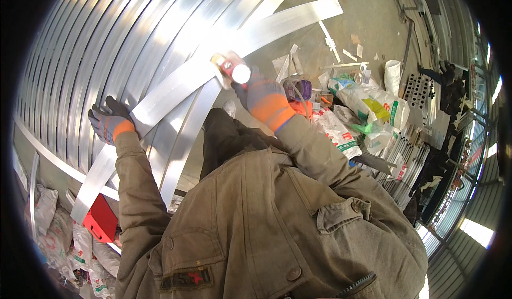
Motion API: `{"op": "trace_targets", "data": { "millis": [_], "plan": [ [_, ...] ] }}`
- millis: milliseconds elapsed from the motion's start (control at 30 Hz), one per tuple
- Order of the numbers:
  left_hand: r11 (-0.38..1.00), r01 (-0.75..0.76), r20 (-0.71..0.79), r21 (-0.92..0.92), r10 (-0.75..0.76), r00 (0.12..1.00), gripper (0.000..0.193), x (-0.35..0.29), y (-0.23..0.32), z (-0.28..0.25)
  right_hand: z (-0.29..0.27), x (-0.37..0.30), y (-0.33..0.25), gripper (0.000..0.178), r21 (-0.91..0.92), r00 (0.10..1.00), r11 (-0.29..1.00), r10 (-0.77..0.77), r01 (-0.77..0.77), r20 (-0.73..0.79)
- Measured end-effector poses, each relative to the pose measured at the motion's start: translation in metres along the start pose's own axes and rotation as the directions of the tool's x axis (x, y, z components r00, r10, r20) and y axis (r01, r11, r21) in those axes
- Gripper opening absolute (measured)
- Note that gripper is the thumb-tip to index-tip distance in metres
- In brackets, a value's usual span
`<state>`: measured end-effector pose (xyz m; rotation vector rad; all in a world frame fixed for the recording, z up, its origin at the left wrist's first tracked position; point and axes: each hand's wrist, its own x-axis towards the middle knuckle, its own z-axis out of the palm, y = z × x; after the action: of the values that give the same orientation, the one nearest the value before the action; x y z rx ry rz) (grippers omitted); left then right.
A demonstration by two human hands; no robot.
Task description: The person positions a long metal strip onto a curved metal panel, then uses a handheld welding tool to join the strip to the panel. The person repeats this process for multiple strips, aligning and welding each one in sequence.
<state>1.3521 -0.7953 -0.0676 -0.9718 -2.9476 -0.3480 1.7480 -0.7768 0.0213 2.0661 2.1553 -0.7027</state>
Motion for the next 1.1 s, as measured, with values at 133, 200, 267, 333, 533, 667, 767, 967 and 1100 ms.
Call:
{"op": "trace_targets", "data": {
  "millis": [133,200,267,333,533,667,767,967,1100],
  "plan": [
    [1.0,0.0,-0.006,-0.009,-0.001,1.0,0.077,0.001,-0.002,0.001,0.001,0.06,0.027,0.054,-0.149,0.997,0.985,-0.078,0.081,0.027],
    [1.0,0.017,0.004,-0.006,-0.017,1.0,0.077,0.0,-0.003,0.003,0.0,0.077,0.041,0.052,-0.168,0.998,0.984,-0.048,0.052,0.03],
    [1.0,0.019,-0.009,0.011,-0.019,1.0,0.077,0.001,-0.003,0.004,0.003,0.083,0.042,0.051,-0.083,0.999,0.996,0.015,-0.018,-0.043],
    [0.999,0.026,0.013,0.03,-0.027,1.0,0.076,0.002,-0.004,0.005,0.006,0.077,0.036,0.054,-0.098,0.999,0.995,0.026,-0.029,-0.035],
    [0.999,0.035,0.005,0.016,-0.035,0.999,0.075,0.002,-0.002,0.005,0.009,0.065,0.025,0.057,-0.15,0.999,0.988,-0.026,0.021,-0.03],
    [1.0,0.024,0.004,0.019,-0.024,1.0,0.075,0.003,-0.003,0.006,0.01,0.074,0.031,0.058,-0.138,0.998,0.99,-0.041,0.034,-0.044],
    [1.0,0.02,-0.006,0.022,-0.02,1.0,0.075,0.002,-0.004,0.007,0.008,0.071,0.02,0.057,-0.151,0.995,0.985,-0.079,0.087,0.053],
    [1.0,0.023,-0.002,-0.018,-0.023,1.0,0.077,0.002,-0.004,0.006,-0.032,0.049,0.002,0.056,0.022,0.989,0.99,0.139,-0.139,-0.043],
    [1.0,0.029,0.0,-0.002,-0.029,1.0,0.078,0.002,-0.003,0.005,-0.028,0.039,0.0,0.049,-0.043,0.992,0.996,0.078,-0.074,0.095]
  ]
}}
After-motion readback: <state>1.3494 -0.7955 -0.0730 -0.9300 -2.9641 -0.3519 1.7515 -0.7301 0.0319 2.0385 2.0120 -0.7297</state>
